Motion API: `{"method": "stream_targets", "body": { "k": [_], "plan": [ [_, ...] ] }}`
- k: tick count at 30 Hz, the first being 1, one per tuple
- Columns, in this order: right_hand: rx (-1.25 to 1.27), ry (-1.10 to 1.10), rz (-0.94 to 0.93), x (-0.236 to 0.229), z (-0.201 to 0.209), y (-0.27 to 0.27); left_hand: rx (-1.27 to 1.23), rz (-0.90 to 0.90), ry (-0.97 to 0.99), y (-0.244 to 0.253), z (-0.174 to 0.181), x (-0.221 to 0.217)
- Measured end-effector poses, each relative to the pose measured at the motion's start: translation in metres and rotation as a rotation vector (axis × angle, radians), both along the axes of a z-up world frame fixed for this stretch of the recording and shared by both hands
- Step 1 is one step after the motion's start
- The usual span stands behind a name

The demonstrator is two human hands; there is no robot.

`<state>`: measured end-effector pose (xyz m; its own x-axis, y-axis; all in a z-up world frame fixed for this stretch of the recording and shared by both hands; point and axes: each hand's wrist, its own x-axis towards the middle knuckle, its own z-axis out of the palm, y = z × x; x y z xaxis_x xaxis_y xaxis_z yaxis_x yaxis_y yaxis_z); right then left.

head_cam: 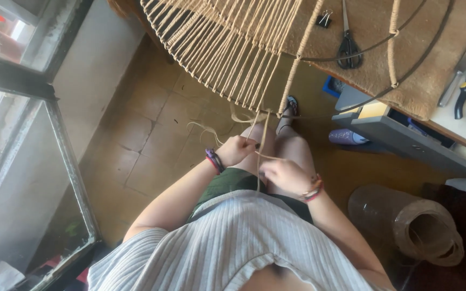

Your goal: Weaving a lampshade by tying cords onto a metal frame.

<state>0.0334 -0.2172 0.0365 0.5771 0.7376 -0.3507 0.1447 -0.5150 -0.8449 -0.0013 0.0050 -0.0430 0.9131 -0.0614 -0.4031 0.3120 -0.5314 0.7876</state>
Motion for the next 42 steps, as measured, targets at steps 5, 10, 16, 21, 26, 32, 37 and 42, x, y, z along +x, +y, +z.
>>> {"method": "stream_targets", "body": {
  "k": [5,10,16,21,26,32,37,42],
  "plan": [
    [-0.369,-0.103,-0.050,0.004,-0.032,-0.001,-0.404,-0.017,0.193,0.007,0.000,0.003],
    [0.610,0.344,-0.446,0.029,0.012,0.006,0.226,-0.178,0.030,0.006,-0.012,0.009],
    [-0.561,-0.189,0.311,0.012,-0.030,-0.011,-0.388,-0.053,0.139,0.003,-0.008,-0.001],
    [0.200,0.015,-0.163,0.019,-0.003,0.005,-0.111,-0.102,-0.033,0.012,-0.013,0.005],
    [-0.309,-0.238,0.070,0.027,0.110,0.036,0.056,-0.075,-0.081,0.003,-0.039,0.007],
    [-0.541,-0.977,0.338,0.028,-0.064,-0.022,-0.825,0.056,0.292,0.002,-0.011,0.001],
    [0.717,0.185,-0.168,0.038,-0.002,0.010,0.100,-0.136,0.001,0.005,-0.025,0.008],
    [0.022,0.074,0.146,0.018,-0.022,-0.004,0.200,-0.156,-0.266,0.003,-0.029,0.007]
  ]
}}
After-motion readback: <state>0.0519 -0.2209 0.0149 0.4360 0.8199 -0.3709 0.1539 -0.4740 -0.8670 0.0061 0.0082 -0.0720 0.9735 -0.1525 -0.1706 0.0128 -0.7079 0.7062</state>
